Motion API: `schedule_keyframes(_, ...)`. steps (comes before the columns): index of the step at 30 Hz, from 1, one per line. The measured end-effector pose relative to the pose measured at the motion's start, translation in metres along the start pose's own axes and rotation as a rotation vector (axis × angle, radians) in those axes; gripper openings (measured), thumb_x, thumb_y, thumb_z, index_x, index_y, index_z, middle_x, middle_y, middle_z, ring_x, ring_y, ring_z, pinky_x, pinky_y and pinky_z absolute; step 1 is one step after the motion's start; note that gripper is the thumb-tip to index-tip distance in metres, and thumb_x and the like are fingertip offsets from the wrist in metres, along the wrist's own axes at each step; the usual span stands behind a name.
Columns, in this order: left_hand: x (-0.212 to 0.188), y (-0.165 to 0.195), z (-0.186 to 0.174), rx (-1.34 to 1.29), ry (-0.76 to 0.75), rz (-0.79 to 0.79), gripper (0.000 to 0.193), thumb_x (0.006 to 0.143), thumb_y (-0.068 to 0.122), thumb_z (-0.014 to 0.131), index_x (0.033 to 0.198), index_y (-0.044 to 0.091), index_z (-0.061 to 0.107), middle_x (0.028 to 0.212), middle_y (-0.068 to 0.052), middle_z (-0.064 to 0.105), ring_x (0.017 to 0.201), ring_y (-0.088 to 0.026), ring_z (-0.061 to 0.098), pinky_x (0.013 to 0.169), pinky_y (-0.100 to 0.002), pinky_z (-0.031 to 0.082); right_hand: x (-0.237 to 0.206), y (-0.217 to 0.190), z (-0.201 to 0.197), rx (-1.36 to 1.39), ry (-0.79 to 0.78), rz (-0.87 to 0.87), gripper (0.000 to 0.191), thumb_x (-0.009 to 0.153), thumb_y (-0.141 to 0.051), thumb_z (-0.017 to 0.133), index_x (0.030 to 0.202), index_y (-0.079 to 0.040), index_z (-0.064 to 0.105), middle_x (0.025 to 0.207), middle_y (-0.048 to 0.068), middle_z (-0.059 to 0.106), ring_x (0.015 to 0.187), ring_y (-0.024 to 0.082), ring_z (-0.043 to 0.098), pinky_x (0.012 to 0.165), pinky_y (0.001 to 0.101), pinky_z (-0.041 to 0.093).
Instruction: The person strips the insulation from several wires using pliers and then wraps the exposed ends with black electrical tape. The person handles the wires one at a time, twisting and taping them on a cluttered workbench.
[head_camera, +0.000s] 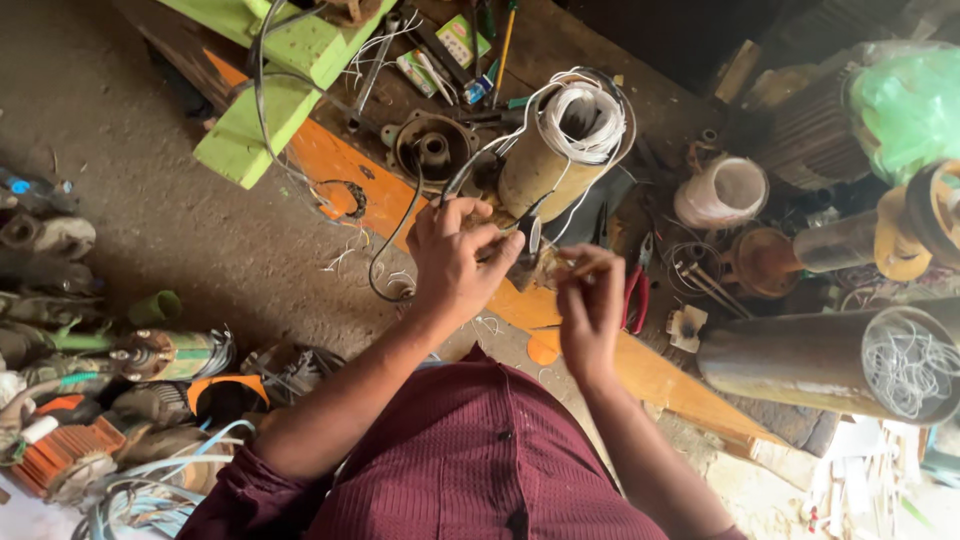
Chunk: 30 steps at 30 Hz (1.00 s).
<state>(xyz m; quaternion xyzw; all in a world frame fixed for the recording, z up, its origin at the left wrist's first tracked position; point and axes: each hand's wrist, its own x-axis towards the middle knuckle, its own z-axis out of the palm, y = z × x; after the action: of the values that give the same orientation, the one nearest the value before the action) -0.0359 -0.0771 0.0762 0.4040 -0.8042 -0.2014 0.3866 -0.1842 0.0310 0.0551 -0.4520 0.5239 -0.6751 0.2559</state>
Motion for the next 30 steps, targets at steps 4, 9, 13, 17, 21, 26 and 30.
schedule_keyframes(4,-0.009,0.006,0.000,0.101,-0.067,0.094,0.030,0.092,0.039,0.075,0.093,0.009,0.074,0.139,-0.011,0.052,0.135,-0.043,0.037,0.113,-0.063,0.025,-0.007,0.033,-0.003,-0.271,-0.232,0.073,0.021,0.104,-0.003,0.060,0.114,-0.008,0.043,0.105,0.010,0.064,0.076,0.018,0.065,0.064,0.0320,0.054)
schedule_keyframes(9,-0.004,0.005,-0.007,0.324,0.003,0.419,0.016,0.095,0.024,0.074,0.098,0.009,0.069,0.142,-0.010,0.058,0.138,-0.036,0.046,0.115,-0.058,0.036,-0.001,0.005,-0.018,-0.671,-0.160,-0.038,0.022,0.102,-0.011,0.066,0.113,-0.006,0.047,0.088,0.005,0.069,0.066,0.010,0.063,0.059,0.0272,0.050)
schedule_keyframes(13,-0.001,0.005,-0.004,-0.062,-0.067,0.388,0.029,0.094,-0.001,0.066,0.122,-0.001,0.070,0.125,-0.014,0.067,0.113,-0.029,0.066,0.098,-0.039,0.056,0.017,-0.044,-0.027,0.148,-0.108,0.410,0.009,0.108,-0.007,0.056,0.111,-0.009,0.048,0.106,0.015,0.069,0.068,0.010,0.054,0.058,0.0236,0.041)
schedule_keyframes(17,-0.001,0.009,0.007,-0.359,-0.462,0.101,0.012,0.098,0.013,0.068,0.108,0.007,0.071,0.107,-0.009,0.072,0.084,-0.022,0.075,0.075,-0.030,0.065,0.049,-0.055,-0.030,0.454,-0.108,0.485,0.012,0.102,-0.006,0.052,0.111,-0.011,0.047,0.146,0.011,0.058,0.071,0.008,0.053,0.063,0.0223,0.046)
schedule_keyframes(21,0.003,0.011,0.013,-0.327,-0.338,0.205,0.020,0.093,0.022,0.074,0.098,0.003,0.069,0.092,-0.011,0.070,0.078,-0.024,0.071,0.069,-0.036,0.057,0.034,-0.032,-0.027,0.146,0.018,0.100,0.013,0.106,0.002,0.051,0.111,-0.008,0.045,0.154,0.017,0.054,0.081,0.007,0.054,0.073,0.0242,0.049)
schedule_keyframes(26,0.005,0.013,0.013,-0.318,-0.275,0.064,0.027,0.099,0.023,0.066,0.085,0.000,0.062,0.081,-0.012,0.063,0.064,-0.026,0.065,0.058,-0.039,0.051,0.000,0.013,-0.021,0.193,0.072,0.189,0.022,0.100,0.008,0.056,0.109,-0.006,0.042,0.133,0.012,0.059,0.078,0.007,0.051,0.062,0.0216,0.044)
schedule_keyframes(30,0.012,0.010,0.011,-0.267,-0.312,0.022,0.029,0.103,0.024,0.062,0.086,0.000,0.060,0.081,-0.013,0.062,0.069,-0.029,0.065,0.062,-0.042,0.051,0.001,0.033,-0.015,-0.068,-0.224,0.247,0.021,0.102,-0.001,0.058,0.109,-0.006,0.038,0.106,0.009,0.062,0.072,0.010,0.064,0.059,0.0238,0.054)
